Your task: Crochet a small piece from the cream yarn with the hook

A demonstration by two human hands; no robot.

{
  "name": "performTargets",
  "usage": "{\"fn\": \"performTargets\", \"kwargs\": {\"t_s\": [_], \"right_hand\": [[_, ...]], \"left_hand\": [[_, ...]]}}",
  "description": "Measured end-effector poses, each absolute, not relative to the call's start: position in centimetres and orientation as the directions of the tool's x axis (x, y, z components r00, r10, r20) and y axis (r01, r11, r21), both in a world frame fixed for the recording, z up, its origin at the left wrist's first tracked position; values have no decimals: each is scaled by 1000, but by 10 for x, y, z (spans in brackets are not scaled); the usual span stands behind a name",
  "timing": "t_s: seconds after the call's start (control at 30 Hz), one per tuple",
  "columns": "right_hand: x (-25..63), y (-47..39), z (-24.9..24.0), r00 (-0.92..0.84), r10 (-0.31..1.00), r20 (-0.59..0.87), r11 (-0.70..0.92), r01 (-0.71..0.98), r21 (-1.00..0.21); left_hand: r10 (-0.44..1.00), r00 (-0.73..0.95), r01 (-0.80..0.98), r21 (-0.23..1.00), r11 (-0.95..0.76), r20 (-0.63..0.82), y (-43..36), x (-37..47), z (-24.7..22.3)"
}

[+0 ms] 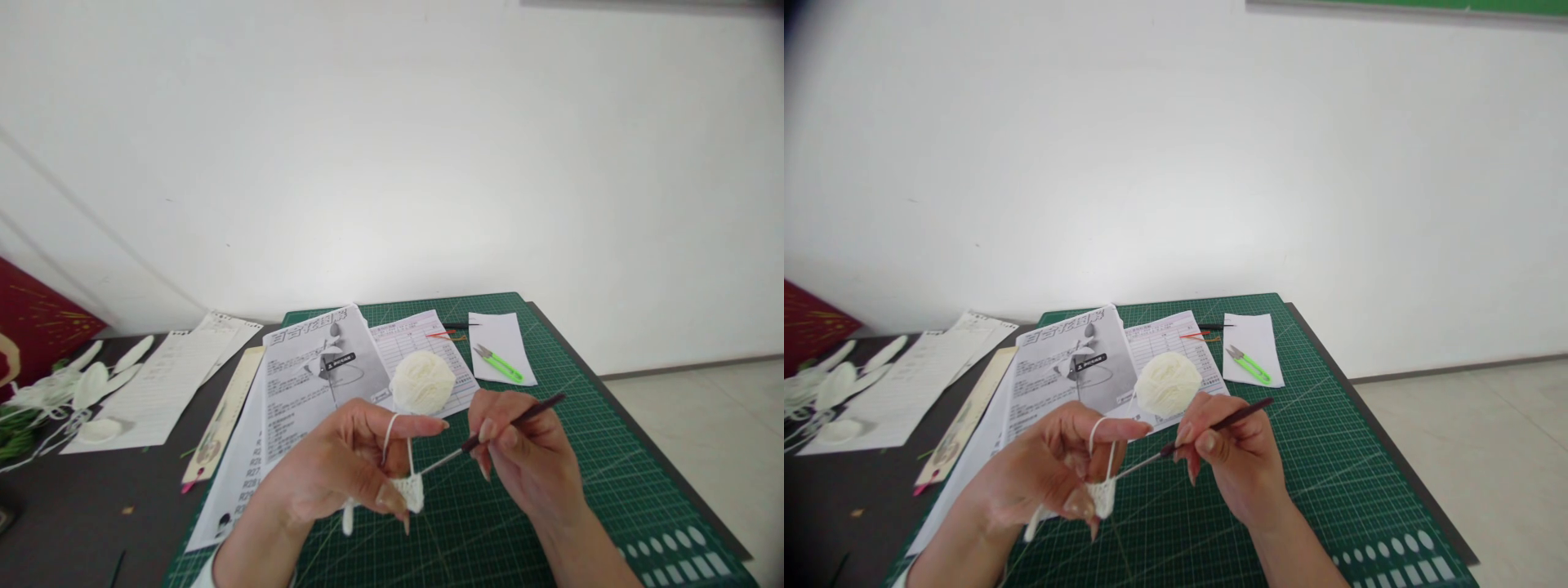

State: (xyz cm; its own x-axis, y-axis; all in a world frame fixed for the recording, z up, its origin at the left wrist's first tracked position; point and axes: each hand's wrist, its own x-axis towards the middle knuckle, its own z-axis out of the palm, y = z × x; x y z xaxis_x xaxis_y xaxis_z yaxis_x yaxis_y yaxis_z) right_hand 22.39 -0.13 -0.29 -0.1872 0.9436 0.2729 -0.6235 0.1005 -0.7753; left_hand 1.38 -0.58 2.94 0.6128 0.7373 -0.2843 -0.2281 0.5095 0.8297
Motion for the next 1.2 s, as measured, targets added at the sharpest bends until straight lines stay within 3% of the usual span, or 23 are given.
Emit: {"fn": "performTargets", "kwargs": {"t_s": [0.13, 0.23, 0.47, 0.7, 0.93, 1.2], "right_hand": [[218, 4, -7, -228, 973, 40, -126, -666, -736], [212, 8, -10, -255, 962, -102, -254, -683, -685], [204, 8, -12, -217, 959, -180, -281, -693, -664], [201, 7, -11, -176, 974, -144, -225, -650, -725], [200, 6, -11, -177, 977, -122, -208, -630, -748], [197, 5, -16, -84, 994, -66, -104, -617, -780]], "left_hand": [[861, 486, -72, 975, 210, -149, -7, 15, 31], [916, 399, -6, 999, 52, -45, -6, 18, 27], [972, 221, 56, 993, -101, 86, -5, 32, 15], [981, 149, 196, 969, -150, 122, -5, 37, 21], [973, 71, 66, 972, -226, 222, -6, 45, 12], [990, -136, -68, 998, 15, -24, -9, 53, 5]]}}
